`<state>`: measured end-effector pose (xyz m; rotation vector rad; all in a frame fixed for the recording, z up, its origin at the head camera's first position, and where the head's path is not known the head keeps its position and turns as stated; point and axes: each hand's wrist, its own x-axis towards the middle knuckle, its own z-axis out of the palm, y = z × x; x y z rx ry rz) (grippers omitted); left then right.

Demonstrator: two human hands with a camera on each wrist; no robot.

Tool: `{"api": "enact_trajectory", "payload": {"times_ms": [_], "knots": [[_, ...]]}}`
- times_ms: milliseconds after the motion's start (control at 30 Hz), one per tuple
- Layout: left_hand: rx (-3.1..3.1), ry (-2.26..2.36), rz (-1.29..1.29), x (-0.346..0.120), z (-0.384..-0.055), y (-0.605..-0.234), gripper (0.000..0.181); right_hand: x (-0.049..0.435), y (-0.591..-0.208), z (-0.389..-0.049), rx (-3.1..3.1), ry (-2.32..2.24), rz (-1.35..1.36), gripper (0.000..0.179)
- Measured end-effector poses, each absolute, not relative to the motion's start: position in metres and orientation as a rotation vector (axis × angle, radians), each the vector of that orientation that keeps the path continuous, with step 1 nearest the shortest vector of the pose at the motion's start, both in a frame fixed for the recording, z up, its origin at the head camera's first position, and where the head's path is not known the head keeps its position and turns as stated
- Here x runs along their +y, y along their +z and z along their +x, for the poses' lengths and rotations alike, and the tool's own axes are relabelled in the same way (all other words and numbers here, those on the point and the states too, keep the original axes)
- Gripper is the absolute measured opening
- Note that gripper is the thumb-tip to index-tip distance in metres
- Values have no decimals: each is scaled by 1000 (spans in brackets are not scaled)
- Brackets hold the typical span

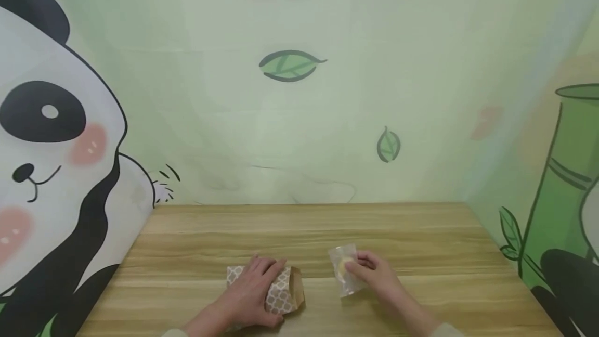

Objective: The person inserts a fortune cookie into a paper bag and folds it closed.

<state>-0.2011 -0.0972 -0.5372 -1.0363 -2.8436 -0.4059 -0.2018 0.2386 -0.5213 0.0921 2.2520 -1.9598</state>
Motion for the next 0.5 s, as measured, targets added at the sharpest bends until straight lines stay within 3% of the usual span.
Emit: {"api": "enact_trajectory", "payload": {"times_ms": [233,500], "knots": [[-2814,-397,-997,-94,-201,-539,114,176,-527,-193,2125,-2188,153,33],[-2785,-379,-958,-90,-199,-538,115,146,-543,-195,2160,-2241,209,34]]}}
